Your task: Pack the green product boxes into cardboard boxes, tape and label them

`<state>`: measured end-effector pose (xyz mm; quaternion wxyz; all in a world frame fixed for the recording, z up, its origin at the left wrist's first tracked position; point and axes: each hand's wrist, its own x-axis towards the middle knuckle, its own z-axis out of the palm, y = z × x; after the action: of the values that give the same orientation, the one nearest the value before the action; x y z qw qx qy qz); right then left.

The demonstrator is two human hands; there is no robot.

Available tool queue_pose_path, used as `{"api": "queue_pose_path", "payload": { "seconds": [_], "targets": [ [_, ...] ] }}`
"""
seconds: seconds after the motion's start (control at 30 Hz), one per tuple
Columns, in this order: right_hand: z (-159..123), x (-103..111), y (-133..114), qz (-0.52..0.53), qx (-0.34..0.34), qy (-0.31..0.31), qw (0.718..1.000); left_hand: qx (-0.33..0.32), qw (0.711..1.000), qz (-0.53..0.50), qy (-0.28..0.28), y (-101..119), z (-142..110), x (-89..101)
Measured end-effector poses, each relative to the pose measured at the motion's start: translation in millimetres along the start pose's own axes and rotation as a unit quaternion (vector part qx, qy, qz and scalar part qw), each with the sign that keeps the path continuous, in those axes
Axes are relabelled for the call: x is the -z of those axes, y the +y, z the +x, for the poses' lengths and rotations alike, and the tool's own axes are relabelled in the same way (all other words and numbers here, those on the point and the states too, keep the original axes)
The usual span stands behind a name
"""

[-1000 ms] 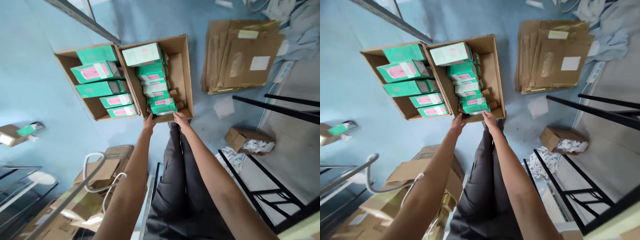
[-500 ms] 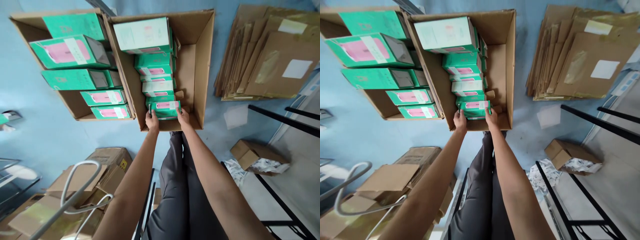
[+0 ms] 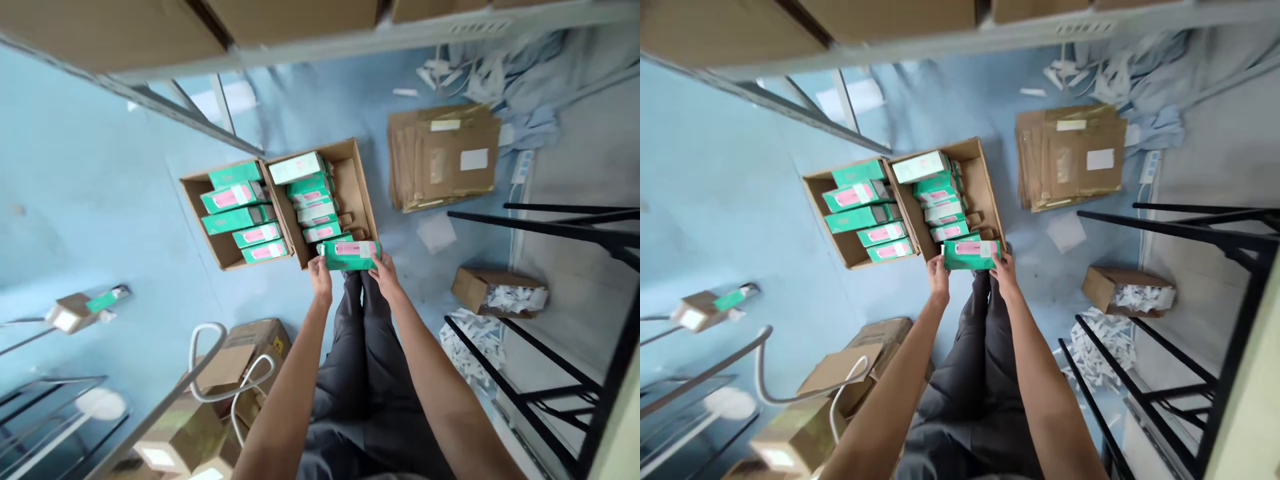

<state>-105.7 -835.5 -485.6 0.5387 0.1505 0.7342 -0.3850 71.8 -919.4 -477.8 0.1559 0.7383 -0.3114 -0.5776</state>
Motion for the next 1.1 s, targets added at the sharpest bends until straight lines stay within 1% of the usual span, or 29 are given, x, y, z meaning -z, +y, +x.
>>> {"api": "queue_pose_path", "payload": {
  "seconds": [0.1,0.13,0.27,0.4,0.5,0.63,0.77,0.83,0.9,0.97,1.0,1.1],
  "targets": [
    [-60.0,29.7,-9.3,0.049,0.008,-0.008,0.999,-0.009,1.000,-0.016,0.005,31.0,-43.6,4.8],
    [-79.1,39.0,-10.9,0.065,0.010,-0.010,0.998,-0.013,1.000,-0.013,-0.005,42.0,-57.4,6.1],
    [-152.7,74.5,-13.0,0.105,0.011,-0.039,0.994,-0.031,0.997,0.000,-0.068,88.4,-107.3,13.6],
    [-225.6,107.8,-7.2,0.150,0.035,-0.089,0.984,-0.058,0.986,0.034,-0.152,131.3,-153.8,20.7],
    [-279.1,130.0,3.5,0.191,0.067,-0.095,0.975,-0.067,0.973,0.055,-0.213,154.5,-191.0,19.5],
    [-342.1,154.1,26.5,0.241,0.122,-0.059,0.961,-0.089,0.947,0.079,-0.299,170.1,-243.1,7.8],
    [-390.9,174.5,61.2,0.308,0.173,0.004,0.935,-0.106,0.909,0.119,-0.384,170.7,-295.8,-9.6],
    [-411.9,185.3,84.0,0.346,0.188,0.036,0.918,-0.112,0.888,0.150,-0.419,164.8,-324.7,-19.1],
    [-433.0,197.9,111.6,0.385,0.202,0.068,0.898,-0.118,0.864,0.186,-0.453,152.5,-357.5,-28.9],
    [-455.8,212.3,145.4,0.421,0.215,0.105,0.875,-0.123,0.836,0.226,-0.484,131.7,-395.3,-38.4],
    [-468.0,219.8,164.7,0.439,0.220,0.124,0.862,-0.126,0.822,0.245,-0.499,117.7,-415.7,-42.5],
    [-507.1,241.2,229.6,0.495,0.228,0.173,0.821,-0.136,0.771,0.298,-0.546,64.0,-479.1,-49.0]
  ]
}}
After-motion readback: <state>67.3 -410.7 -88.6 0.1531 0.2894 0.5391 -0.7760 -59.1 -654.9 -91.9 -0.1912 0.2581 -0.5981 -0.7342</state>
